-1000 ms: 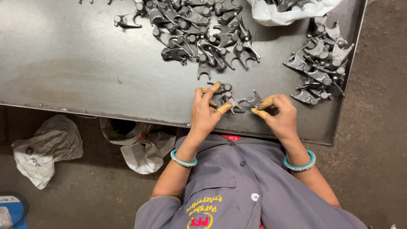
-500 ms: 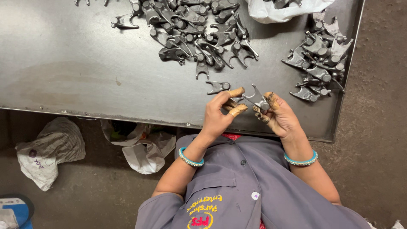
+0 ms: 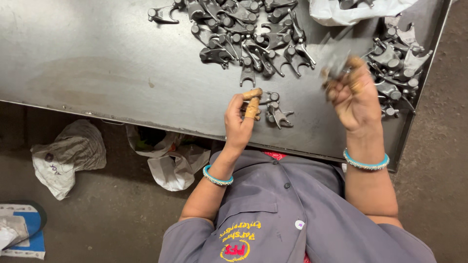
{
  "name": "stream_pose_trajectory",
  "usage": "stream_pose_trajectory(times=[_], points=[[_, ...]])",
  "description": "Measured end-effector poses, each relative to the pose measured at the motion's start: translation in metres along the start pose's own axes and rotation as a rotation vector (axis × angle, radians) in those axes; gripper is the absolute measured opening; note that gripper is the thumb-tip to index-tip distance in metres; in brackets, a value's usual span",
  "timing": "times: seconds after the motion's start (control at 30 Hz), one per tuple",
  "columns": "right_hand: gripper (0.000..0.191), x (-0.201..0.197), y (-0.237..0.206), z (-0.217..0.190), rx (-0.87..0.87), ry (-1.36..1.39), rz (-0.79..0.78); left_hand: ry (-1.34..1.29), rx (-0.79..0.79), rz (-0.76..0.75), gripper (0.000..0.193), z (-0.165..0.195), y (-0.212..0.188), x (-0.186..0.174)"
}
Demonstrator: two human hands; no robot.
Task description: The person picks up metal fork-shaped castings one at a time from a metal table, turns each part over in both hands to check it, and sets it back on the table in groups. At one point the person reaches toward a white sack of parts at the edge of the table and continues handling the castings.
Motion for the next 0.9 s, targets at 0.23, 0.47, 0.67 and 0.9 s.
stream_pose_trajectory(times=[0.23, 0.47, 0.67, 0.9], points=[[0.055, 0.084, -0.004, 0.051, -0.163, -1.32, 0.008, -0.108, -0.063, 0.065, 0.026, -0.008, 0.001, -0.007], [0.054, 0.089, -0.012, 0.077, -0.292, -1.608, 0.03, -0.122, -0.059, 0.049, 0.027, -0.01, -0.001, -0.007], [0.043, 0.042, -0.003, 0.066, -0.099, -0.828, -0.1, 0.017, -0.101, 0.044, 0.035, -0.003, -0.003, -0.004], [0.051, -0.002, -0.02, 0.062, 0.177, 0.007, -0.065, 0.091, -0.066, -0.237, 0.07, 0.017, -0.011, 0.014]])
Point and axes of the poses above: each hand's wrist, its own y-axis towards the middle knuckle, its own x-axis out of the palm, z = x × y, the point moved 2 cm from there along y, towards the middle knuckle, and after that the axes turned 5 degrees about y, right-handed, at the moved point
